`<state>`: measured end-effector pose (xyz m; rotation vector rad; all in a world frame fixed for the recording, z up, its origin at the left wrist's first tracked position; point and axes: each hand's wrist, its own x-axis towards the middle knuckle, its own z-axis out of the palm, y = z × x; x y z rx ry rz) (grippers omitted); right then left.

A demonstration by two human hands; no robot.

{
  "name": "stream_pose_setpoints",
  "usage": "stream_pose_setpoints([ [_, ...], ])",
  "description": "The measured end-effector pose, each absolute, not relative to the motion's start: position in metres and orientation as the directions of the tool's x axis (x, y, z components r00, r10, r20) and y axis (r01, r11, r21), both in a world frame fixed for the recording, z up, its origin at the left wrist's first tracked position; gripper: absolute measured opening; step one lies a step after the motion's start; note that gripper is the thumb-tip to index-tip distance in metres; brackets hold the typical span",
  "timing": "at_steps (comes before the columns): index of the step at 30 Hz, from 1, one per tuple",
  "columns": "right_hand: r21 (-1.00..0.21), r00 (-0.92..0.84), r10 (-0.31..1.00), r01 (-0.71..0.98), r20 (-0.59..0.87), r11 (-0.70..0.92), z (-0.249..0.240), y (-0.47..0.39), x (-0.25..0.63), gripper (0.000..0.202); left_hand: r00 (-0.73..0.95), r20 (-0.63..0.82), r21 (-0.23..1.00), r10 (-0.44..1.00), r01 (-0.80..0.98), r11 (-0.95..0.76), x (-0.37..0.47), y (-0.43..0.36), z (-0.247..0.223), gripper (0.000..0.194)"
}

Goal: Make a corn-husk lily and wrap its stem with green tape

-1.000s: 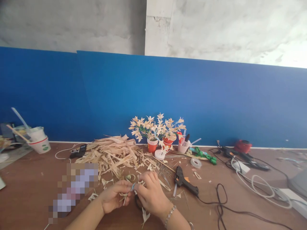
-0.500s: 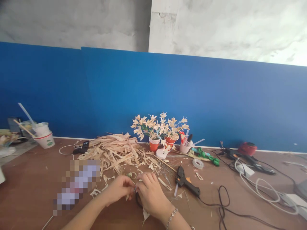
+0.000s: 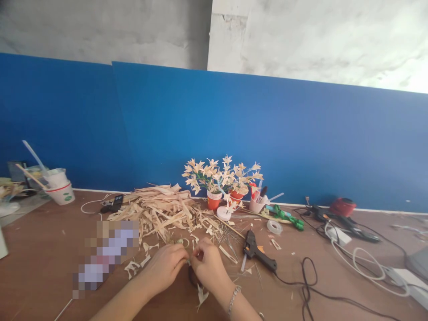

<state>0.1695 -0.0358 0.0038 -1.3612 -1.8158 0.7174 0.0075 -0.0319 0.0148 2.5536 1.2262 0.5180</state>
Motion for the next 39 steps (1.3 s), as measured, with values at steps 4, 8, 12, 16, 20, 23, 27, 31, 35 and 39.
stream_pose_setpoints([
  [4,-0.907,-0.091,0.996,0.417,0.022,0.059,-0.003,-0.03,0.173,0.012,0.64,0.266,0.233,0.72,0.683,-0.693,0.009,-0.034,0.013,0.023],
  [8,-0.972,-0.108,0.984,0.206,-0.139,-0.114,-0.009,-0.027,0.176,0.008,0.672,0.326,0.147,0.665,0.659,-0.738,0.01,-0.034,0.009,0.021],
  [12,-0.969,-0.129,0.96,0.021,-0.247,-0.246,-0.008,-0.027,0.178,0.008,0.671,0.398,0.127,0.625,0.635,-0.762,0.01,-0.034,0.007,0.019],
  [16,-0.947,-0.119,0.95,-0.109,-0.29,-0.303,-0.003,-0.028,0.179,0.026,0.676,0.435,0.11,0.594,0.615,-0.781,0.01,-0.034,0.006,0.019],
  [20,-0.912,-0.174,0.931,-0.209,-0.321,-0.354,-0.005,-0.028,0.178,0.023,0.672,0.484,0.106,0.56,0.59,-0.8,0.012,-0.034,0.004,0.021],
  [23,-0.808,-0.237,0.882,-0.356,-0.408,-0.469,-0.007,-0.029,0.177,0.025,0.683,0.51,0.105,0.523,0.554,-0.826,0.013,-0.034,0.004,0.025],
  [27,-0.634,-0.364,0.789,-0.469,-0.496,-0.615,0.002,-0.03,0.176,0.029,0.701,0.511,0.146,0.498,0.5,-0.854,0.013,-0.037,0.007,0.03],
  [31,-0.526,-0.46,0.739,-0.519,-0.493,-0.674,0.017,-0.033,0.175,0.025,0.635,0.565,0.3,0.528,0.438,-0.848,0.011,-0.039,0.007,0.03],
  [35,-0.495,-0.501,0.739,-0.549,-0.45,-0.673,0.022,-0.035,0.177,0.023,0.47,0.62,0.458,0.629,0.434,-0.776,0.011,-0.038,0.001,0.025],
  [39,-0.615,-0.424,0.814,-0.536,-0.397,-0.578,0.012,-0.034,0.179,0.027,0.145,0.486,0.794,0.862,0.338,-0.505,0.014,-0.031,0.002,0.016],
])
